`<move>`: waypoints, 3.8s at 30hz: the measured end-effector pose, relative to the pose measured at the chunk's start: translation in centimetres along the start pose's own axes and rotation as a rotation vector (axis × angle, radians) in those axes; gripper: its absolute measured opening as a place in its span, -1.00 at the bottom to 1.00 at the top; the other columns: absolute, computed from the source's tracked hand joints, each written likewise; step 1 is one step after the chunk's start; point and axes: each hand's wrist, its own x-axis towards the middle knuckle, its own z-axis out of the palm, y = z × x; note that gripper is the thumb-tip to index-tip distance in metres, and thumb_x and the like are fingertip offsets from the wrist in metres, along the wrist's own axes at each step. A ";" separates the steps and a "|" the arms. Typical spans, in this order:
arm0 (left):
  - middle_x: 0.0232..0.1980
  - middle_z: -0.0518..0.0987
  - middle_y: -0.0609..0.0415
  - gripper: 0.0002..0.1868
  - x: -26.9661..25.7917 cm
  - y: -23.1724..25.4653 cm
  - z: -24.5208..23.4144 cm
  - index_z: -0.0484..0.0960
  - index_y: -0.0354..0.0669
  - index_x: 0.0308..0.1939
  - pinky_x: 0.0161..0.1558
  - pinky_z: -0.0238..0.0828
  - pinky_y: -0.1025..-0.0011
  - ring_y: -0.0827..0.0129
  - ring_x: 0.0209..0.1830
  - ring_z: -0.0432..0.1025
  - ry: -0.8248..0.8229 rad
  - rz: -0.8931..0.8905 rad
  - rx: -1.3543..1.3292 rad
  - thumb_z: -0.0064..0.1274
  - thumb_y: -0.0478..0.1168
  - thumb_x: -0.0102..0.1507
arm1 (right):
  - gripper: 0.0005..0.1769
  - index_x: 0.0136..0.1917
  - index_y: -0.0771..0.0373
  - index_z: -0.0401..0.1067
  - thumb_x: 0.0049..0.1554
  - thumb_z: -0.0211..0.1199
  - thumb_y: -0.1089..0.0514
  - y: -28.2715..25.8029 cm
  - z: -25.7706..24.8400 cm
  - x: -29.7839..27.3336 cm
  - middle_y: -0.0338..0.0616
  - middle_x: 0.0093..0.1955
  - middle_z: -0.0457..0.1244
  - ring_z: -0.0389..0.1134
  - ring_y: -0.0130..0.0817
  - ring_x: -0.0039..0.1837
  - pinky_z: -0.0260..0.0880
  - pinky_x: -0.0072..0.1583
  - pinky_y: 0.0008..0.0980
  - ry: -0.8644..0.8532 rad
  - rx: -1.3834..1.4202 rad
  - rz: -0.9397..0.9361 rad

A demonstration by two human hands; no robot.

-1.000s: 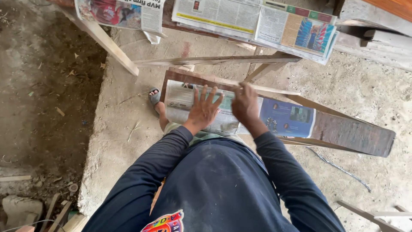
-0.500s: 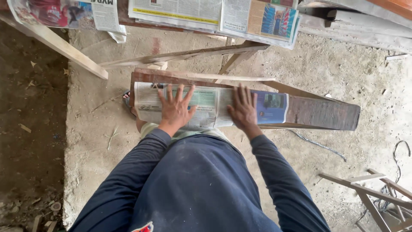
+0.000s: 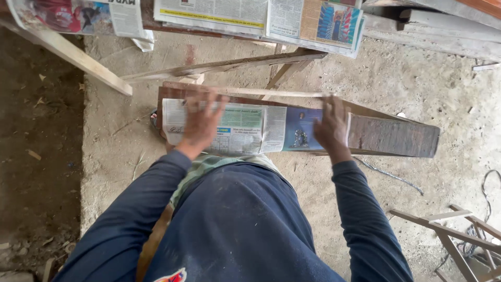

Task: The recorder is wrapping a long wooden beam with sheets of newspaper, likely for masking or protection during a furniture finishing process.

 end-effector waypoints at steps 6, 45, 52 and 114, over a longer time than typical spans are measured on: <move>0.53 0.20 -0.17 -0.39 2.4 7.2 2.4 0.36 -0.22 0.45 0.41 0.05 -0.18 -0.07 0.51 0.11 -0.024 0.424 -0.093 -0.02 -0.34 0.27 | -0.16 0.66 0.27 -0.12 0.24 0.10 0.00 -11.6 5.7 -0.7 0.18 0.72 -0.26 -0.30 0.10 0.71 -0.34 0.59 0.21 -0.035 0.020 -0.472; -0.20 0.65 0.04 -0.86 2.3 -14.6 -8.6 0.67 -0.14 -0.18 -0.10 0.52 0.15 0.28 -0.24 0.55 -0.324 -0.211 -0.678 0.23 -0.18 0.26 | -0.84 0.03 0.25 0.55 0.16 0.34 0.23 12.4 -7.0 4.8 -0.03 0.04 0.44 0.48 -0.19 0.06 0.55 0.11 -0.17 -0.315 0.323 -0.118; -0.08 0.70 0.05 -0.90 4.7 -17.5 -21.8 0.71 -0.12 -0.06 -0.14 0.56 0.43 0.49 -0.18 0.55 0.107 -0.052 -1.033 0.20 -0.19 0.46 | -0.86 -0.02 0.26 0.57 0.19 0.45 0.18 10.4 -22.6 -1.8 -0.09 -0.05 0.42 0.48 -0.34 0.07 0.51 0.11 -0.32 0.179 0.418 -0.307; -0.33 0.52 0.09 -0.90 6.8 8.5 -15.9 0.69 -0.14 -0.36 -0.17 0.46 0.25 0.24 -0.23 0.51 0.129 0.618 -0.642 0.26 -0.21 0.16 | -0.95 -0.14 0.07 0.57 0.18 0.34 0.12 -8.8 -14.4 -10.1 -0.30 -0.22 0.32 0.33 -0.33 -0.06 0.27 0.03 -0.22 0.406 0.121 -0.605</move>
